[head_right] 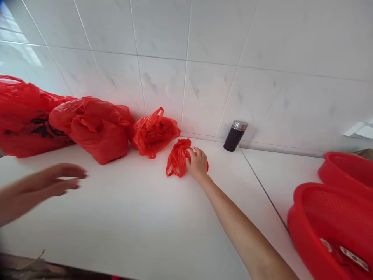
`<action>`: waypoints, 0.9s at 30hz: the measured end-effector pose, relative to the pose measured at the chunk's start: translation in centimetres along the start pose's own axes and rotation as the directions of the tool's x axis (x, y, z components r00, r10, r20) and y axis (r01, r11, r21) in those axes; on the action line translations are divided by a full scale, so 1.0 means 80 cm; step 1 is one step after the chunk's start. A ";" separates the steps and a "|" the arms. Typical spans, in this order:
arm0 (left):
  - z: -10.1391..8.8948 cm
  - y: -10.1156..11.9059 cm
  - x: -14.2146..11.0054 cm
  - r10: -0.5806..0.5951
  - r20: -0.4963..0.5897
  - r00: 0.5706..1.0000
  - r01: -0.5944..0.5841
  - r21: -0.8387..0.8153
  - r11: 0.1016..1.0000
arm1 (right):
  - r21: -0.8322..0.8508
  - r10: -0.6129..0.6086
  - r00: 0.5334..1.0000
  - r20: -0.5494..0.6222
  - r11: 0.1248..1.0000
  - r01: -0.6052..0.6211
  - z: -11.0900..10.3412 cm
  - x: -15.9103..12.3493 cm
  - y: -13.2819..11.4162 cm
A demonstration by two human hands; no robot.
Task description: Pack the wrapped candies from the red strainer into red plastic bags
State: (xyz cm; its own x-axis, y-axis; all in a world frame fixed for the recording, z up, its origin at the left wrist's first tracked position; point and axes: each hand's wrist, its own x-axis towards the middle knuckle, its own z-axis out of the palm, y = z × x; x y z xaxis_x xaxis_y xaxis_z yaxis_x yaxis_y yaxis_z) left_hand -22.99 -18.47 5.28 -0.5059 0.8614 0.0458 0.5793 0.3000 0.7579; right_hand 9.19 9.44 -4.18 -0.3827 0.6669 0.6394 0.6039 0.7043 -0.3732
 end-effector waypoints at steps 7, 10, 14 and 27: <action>0.247 0.166 0.064 0.211 0.379 0.901 -0.333 0.293 0.896 | 0.000 0.041 0.995 0.091 0.999 -0.041 -0.004 -0.060 0.039; 0.317 0.181 0.089 0.223 0.353 0.909 -0.352 0.360 0.864 | 0.013 0.056 0.997 0.049 0.998 -0.057 -0.025 -0.077 0.056; 0.329 0.178 0.142 0.172 0.278 0.945 -0.278 0.405 0.871 | 0.038 0.222 0.963 -0.151 0.975 -0.218 -0.067 -0.077 0.116; 0.365 0.275 0.100 0.498 0.165 0.851 -0.502 -0.019 0.864 | 0.330 0.273 0.870 -0.411 0.934 -0.137 -0.080 -0.060 0.088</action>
State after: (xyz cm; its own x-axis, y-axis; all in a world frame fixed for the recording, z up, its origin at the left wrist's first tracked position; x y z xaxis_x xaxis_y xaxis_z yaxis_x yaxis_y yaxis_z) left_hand 4.38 6.98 3.35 -0.0364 0.9504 0.3090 0.7428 -0.1811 0.6446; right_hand 19.77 9.64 -5.62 0.1197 0.6721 0.7308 0.3859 0.6467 -0.6579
